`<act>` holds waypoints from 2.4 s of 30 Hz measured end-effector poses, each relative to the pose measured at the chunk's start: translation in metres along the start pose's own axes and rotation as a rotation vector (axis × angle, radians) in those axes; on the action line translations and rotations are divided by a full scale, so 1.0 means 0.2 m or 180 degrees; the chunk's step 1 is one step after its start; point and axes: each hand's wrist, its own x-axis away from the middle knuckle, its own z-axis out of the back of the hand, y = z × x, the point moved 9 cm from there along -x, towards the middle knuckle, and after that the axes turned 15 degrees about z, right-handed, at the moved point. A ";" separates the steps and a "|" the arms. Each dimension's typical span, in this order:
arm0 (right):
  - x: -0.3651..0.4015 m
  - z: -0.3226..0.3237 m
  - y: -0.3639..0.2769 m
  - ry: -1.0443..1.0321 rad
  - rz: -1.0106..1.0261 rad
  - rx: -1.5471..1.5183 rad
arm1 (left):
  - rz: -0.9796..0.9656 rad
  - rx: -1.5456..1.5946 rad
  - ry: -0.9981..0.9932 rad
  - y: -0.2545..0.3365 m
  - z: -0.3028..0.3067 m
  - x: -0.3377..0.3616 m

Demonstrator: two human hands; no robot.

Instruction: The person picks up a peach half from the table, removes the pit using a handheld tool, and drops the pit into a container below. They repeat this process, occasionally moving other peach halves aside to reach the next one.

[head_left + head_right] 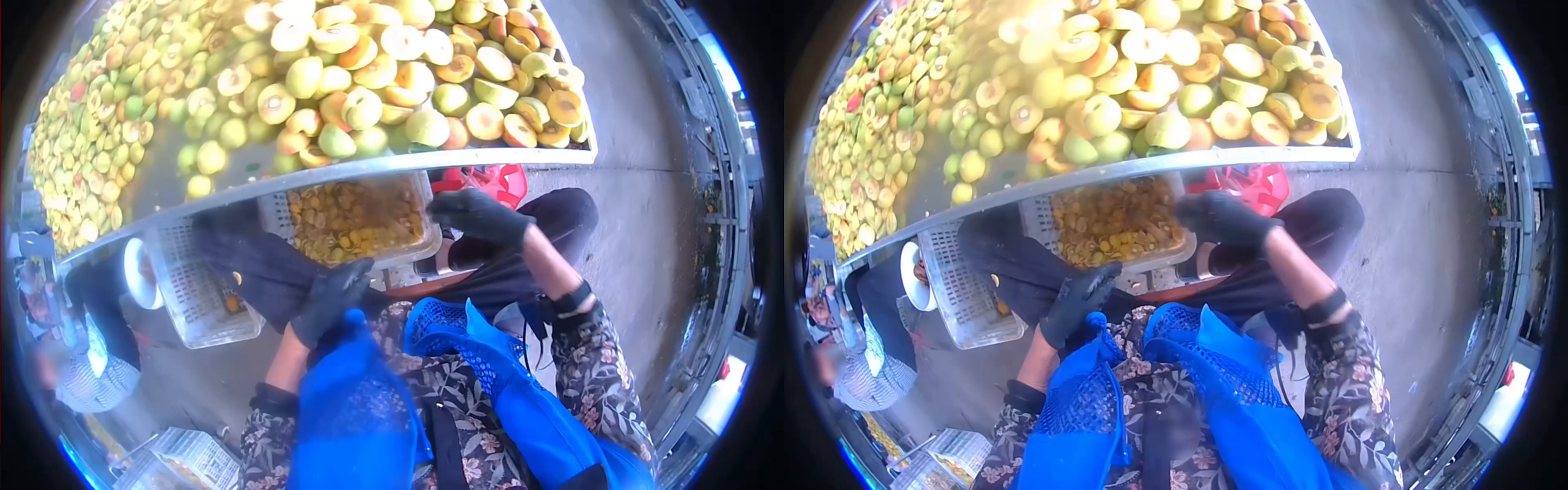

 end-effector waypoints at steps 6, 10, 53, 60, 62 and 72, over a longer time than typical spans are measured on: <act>-0.39 -0.49 0.59 -0.0353 -0.0653 0.2127 | -0.0974 -0.0030 0.1579 0.11 0.33 0.22; -0.34 -0.70 0.78 -0.0332 -0.0793 0.2437 | -0.0514 0.1002 0.2556 0.04 0.74 0.34; -0.59 -0.11 -0.76 0.1930 0.0034 -0.1052 | -0.0979 0.2069 0.3615 0.34 0.98 0.21; -0.46 -0.10 -1.00 0.1403 0.0997 0.0103 | -0.0571 0.0578 0.4276 0.60 1.06 0.39; -0.46 -0.11 -0.98 0.1274 0.0717 0.0143 | -0.0644 0.0771 0.4163 0.58 1.06 0.38; -0.41 -0.13 -1.08 0.1433 0.1056 0.1789 | -0.1023 0.1249 0.3942 0.60 1.01 0.33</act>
